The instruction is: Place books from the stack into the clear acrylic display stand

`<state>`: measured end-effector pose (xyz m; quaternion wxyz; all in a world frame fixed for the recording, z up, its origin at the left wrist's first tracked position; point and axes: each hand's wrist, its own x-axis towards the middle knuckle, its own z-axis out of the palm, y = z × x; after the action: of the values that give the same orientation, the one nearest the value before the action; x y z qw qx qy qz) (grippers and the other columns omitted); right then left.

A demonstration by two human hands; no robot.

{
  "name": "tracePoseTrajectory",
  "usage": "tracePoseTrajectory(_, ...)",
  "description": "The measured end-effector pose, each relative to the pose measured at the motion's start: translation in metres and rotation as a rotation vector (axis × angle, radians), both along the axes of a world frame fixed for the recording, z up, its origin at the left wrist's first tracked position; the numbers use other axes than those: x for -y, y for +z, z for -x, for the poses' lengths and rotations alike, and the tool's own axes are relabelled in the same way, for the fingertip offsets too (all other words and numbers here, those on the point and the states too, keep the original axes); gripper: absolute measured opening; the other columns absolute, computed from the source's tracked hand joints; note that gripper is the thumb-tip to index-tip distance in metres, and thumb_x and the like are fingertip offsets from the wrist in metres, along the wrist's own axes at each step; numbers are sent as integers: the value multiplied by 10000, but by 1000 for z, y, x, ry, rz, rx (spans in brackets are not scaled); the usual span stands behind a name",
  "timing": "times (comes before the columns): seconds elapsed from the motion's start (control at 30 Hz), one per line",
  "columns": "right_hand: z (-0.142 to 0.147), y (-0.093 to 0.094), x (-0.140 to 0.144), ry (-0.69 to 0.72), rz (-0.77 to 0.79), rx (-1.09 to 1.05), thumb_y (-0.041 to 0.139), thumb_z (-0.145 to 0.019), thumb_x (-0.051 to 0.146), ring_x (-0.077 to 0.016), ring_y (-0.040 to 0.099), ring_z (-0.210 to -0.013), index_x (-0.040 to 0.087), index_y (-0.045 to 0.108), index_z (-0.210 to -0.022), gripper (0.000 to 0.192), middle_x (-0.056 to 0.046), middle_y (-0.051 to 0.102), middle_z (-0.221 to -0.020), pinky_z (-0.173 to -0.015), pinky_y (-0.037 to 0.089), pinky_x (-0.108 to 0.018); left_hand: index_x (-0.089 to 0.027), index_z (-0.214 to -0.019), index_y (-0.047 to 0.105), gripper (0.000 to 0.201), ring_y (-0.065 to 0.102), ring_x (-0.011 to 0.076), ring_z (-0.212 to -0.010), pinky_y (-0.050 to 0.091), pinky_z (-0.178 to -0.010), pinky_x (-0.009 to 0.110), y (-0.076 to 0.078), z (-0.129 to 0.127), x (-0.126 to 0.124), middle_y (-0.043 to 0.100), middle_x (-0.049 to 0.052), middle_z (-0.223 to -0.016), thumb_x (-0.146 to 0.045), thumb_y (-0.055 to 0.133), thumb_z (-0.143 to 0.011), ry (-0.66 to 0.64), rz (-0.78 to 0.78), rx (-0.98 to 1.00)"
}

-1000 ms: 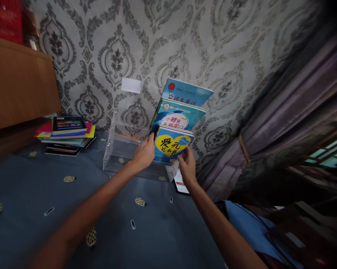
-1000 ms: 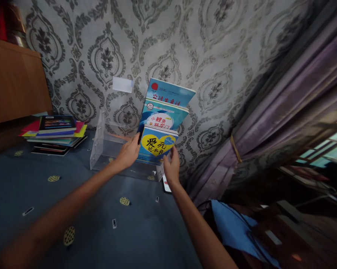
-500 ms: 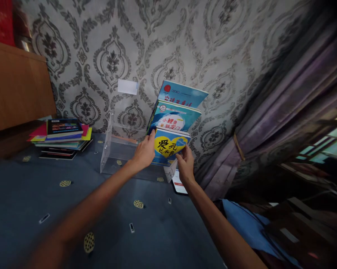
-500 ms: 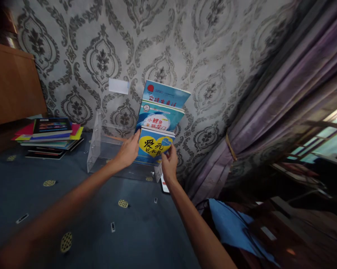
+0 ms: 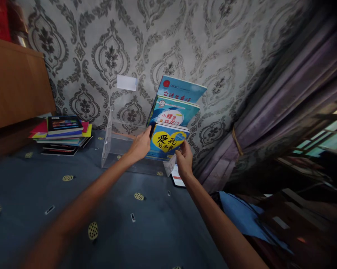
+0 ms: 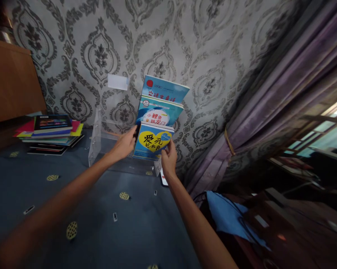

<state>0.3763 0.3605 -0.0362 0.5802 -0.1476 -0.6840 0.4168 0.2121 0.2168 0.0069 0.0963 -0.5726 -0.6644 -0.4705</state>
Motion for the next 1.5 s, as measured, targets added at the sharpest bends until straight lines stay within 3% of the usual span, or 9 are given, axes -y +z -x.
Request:
tracePoseTrajectory(0.2, -20, -31, 13, -106, 61, 63, 560, -722, 256, -275, 543, -1313, 190, 538, -1352, 634, -136, 578, -1417, -1145, 385, -516, -128, -1366, 509, 486, 673, 219, -1113, 507, -1040, 408, -21, 20, 43, 695, 129, -1238, -101, 378, -899, 56, 25, 37)
tracePoseTrajectory(0.47, -37, -83, 79, -82, 46, 281, 518, -836, 294, -265, 612, -1189, 225, 618, -1238, 420, -108, 664, -1271, -968, 518, -452, -180, -1137, 621, 332, 655, 212, -1089, 527, -974, 382, -63, 25, 93, 709, 79, -1128, -101, 385, -917, 115, 80, -18)
tracePoseTrajectory(0.6, -28, -97, 105, 23, 30, 378, 503, -847, 279, -265, 617, -1184, 234, 644, -1228, 409, -97, 665, -1273, -966, 527, -457, -152, -1129, 639, 330, 620, 240, -1068, 520, -971, 425, -64, 21, 95, 700, 100, -1094, -99, 382, -930, 136, 86, -97)
tracePoseTrajectory(0.77, -20, -108, 120, 68, 47, 389, 506, -843, 260, -280, 637, -1162, 237, 667, -1192, 384, -85, 695, -1217, -980, 521, -483, -157, -1167, 642, 307, 541, 247, -1148, 471, -1047, 430, -55, 9, 80, 661, 111, -1151, -144, 415, -961, 132, 73, -241)
tracePoseTrajectory(0.9, -23, -104, 103, -23, 51, 309, 522, -835, 282, -289, 625, -1158, 274, 644, -1223, 407, -73, 672, -1257, -981, 508, -496, -125, -1178, 638, 295, 486, 282, -1233, 434, -1079, 453, -47, 4, 61, 621, 155, -1228, -248, 455, -983, 202, 146, -318)
tracePoseTrajectory(1.13, -22, -65, 20, -196, 61, 172, 585, -755, 298, -314, 540, -1261, 188, 566, -1319, 575, -135, 601, -1356, -1078, 420, -538, -103, -1076, 678, 339, 494, 312, -1208, 382, -1073, 464, -38, -8, 26, 646, 181, -1153, -353, 462, -998, 286, 358, -374)
tracePoseTrajectory(1.3, -6, -51, -9, -115, 86, 149, 601, -749, 304, -304, 510, -1329, 164, 529, -1366, 638, -156, 553, -1435, -1147, 364, -532, -145, -1054, 699, 324, 476, 339, -1263, 363, -1071, 537, -34, -16, 14, 644, 181, -1236, -363, 465, -1000, 329, 401, -345)
tracePoseTrajectory(1.5, 0, -57, -15, -89, 42, 138, 627, -792, 363, -284, 429, -1418, 183, 479, -1436, 686, -133, 476, -1527, -1202, 304, -515, -160, -1019, 720, 296, 458, 368, -1287, 377, -1040, 608, -30, -20, 8, 646, 188, -1255, -324, 476, -987, 366, 444, -307)
